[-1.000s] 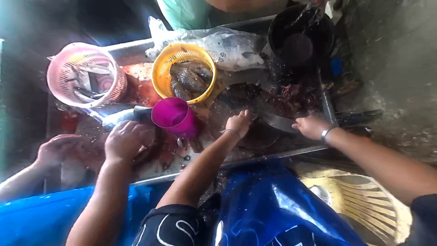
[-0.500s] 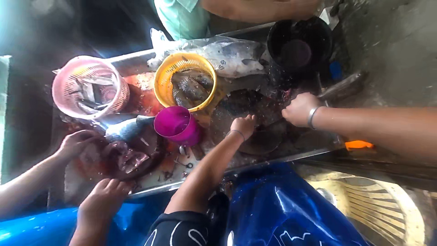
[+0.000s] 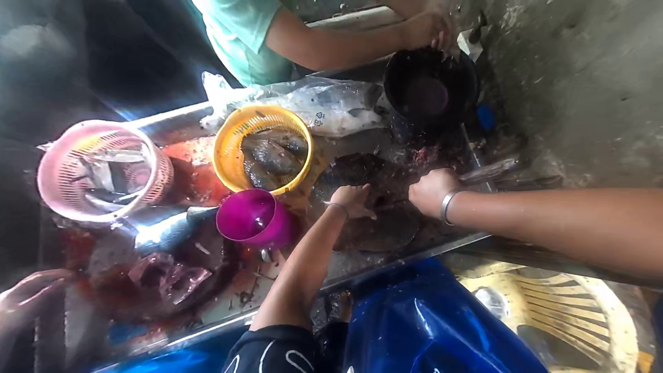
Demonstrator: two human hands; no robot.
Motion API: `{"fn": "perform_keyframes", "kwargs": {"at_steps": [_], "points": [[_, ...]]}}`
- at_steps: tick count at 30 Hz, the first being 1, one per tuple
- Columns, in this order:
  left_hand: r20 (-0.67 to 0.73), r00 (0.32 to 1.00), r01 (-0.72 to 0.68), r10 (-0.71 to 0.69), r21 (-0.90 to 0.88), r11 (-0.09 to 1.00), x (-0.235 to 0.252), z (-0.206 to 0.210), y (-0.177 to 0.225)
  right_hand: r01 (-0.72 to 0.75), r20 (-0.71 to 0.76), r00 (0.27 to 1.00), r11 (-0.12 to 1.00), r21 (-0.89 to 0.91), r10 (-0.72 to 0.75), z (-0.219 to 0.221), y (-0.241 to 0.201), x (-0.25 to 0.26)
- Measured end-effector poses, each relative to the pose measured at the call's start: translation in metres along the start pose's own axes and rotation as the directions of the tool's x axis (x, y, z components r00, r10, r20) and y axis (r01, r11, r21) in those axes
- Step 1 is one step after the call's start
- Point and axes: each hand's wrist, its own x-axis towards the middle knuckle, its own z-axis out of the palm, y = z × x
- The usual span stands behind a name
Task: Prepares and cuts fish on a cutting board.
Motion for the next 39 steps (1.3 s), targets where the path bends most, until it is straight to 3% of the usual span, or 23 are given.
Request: {"fn": "perform_keyframes", "kwargs": {"at_steps": [7, 11, 14, 17, 20, 22, 24, 25, 26, 29, 32, 34, 36, 37, 39], "points": [[-0.039, 0.999, 0.018, -0.022, -0.097, 0.995, 0.006, 0.008, -0.007, -0.099, 0.076, 0.993, 0.982, 0.158, 0.088, 0.016, 0.021, 0.007], [-0.076, 0.997, -0.004, -0.003, -0.096, 0.995, 0.003, 0.013, -0.006, -0.079, 0.067, 0.995, 0.995, 0.063, 0.075, -0.014, -0.034, 0.0], [-0.162, 0.986, 0.002, -0.029, -0.161, 0.987, -0.001, 0.017, -0.006, -0.063, 0.059, 0.996, 0.99, -0.13, 0.071, -0.025, -0.066, 0.024], [-0.217, 0.972, 0.04, -0.094, -0.238, 0.97, -0.009, 0.026, -0.002, -0.048, 0.059, 0.997, 0.999, 0.023, 0.047, -0.022, -0.032, 0.029], [-0.245, 0.96, 0.075, -0.137, -0.246, 0.966, -0.013, 0.03, 0.004, -0.095, 0.081, 0.994, 0.965, 0.243, 0.077, 0.01, 0.017, 0.048], [-0.25, 0.955, 0.096, -0.158, -0.245, 0.965, -0.011, 0.032, 0.006, -0.158, 0.105, 0.987, 0.877, 0.454, 0.124, 0.05, 0.031, 0.064], [-0.22, 0.961, 0.112, -0.167, -0.245, 0.963, -0.013, 0.034, 0.011, -0.201, 0.088, 0.976, 0.681, 0.704, 0.197, 0.111, 0.032, 0.073], [-0.21, 0.963, 0.115, -0.167, -0.237, 0.965, -0.012, 0.031, 0.013, -0.248, 0.166, 0.968, 0.606, 0.756, 0.189, 0.121, 0.034, 0.072], [-0.206, 0.966, 0.112, -0.158, -0.218, 0.97, -0.012, 0.029, 0.014, -0.276, 0.216, 0.961, 0.598, 0.752, 0.173, 0.118, 0.033, 0.067], [-0.178, 0.982, 0.042, -0.063, -0.119, 0.992, -0.01, 0.024, 0.014, -0.227, 0.111, 0.972, 0.718, 0.658, 0.205, 0.125, 0.019, 0.062], [-0.148, 0.98, -0.122, 0.133, 0.08, 0.989, -0.002, 0.011, 0.02, -0.203, 0.077, 0.975, 0.698, 0.687, 0.208, 0.144, 0.026, 0.069], [-0.204, 0.946, -0.224, 0.251, 0.149, 0.963, 0.0, 0.008, 0.027, -0.22, 0.089, 0.962, 0.537, 0.814, 0.259, 0.159, 0.043, 0.081], [-0.286, 0.921, -0.245, 0.262, 0.095, 0.965, -0.003, 0.017, 0.035, -0.234, 0.116, 0.924, 0.3, 0.925, 0.364, 0.172, 0.055, 0.086], [-0.326, 0.916, -0.238, 0.233, 0.028, 0.971, -0.004, 0.024, 0.038, -0.225, 0.114, 0.908, 0.241, 0.944, 0.403, 0.174, 0.058, 0.083], [-0.431, 0.893, -0.211, 0.131, -0.145, 0.967, -0.001, 0.043, 0.046, -0.197, 0.091, 0.91, 0.227, 0.954, 0.405, 0.17, 0.055, 0.067]]}}
